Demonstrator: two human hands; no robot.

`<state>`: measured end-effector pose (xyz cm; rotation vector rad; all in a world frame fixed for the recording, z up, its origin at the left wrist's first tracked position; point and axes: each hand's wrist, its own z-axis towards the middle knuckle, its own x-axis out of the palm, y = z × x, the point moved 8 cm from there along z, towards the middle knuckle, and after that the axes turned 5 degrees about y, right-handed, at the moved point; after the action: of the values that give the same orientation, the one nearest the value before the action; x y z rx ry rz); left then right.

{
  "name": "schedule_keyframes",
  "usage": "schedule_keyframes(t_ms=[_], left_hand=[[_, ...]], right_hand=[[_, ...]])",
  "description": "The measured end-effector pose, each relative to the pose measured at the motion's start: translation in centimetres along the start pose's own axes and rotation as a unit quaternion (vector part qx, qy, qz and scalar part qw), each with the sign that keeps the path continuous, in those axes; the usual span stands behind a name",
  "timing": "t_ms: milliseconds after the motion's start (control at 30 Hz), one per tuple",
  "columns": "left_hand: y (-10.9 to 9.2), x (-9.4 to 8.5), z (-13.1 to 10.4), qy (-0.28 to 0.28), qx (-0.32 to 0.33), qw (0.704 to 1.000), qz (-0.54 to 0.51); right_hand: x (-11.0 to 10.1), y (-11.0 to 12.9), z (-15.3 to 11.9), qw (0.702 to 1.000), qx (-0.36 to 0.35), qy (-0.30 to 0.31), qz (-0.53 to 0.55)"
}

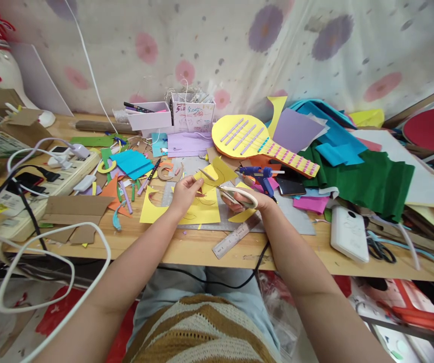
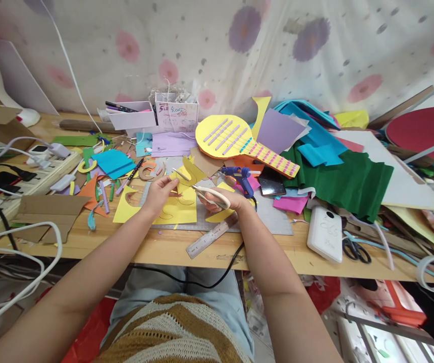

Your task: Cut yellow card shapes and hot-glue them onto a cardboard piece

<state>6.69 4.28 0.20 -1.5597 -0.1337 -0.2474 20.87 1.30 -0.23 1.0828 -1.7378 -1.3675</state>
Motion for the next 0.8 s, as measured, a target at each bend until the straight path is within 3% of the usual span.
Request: schedule_keyframes(t_ms=[800], left_hand=[[0.9, 0.41, -0.51, -0.015, -0.057, 0.997, -0.053]], right_hand=[[-0.03, -0.33, 0.15, 1.0, 0.017, -0.018, 0.009]])
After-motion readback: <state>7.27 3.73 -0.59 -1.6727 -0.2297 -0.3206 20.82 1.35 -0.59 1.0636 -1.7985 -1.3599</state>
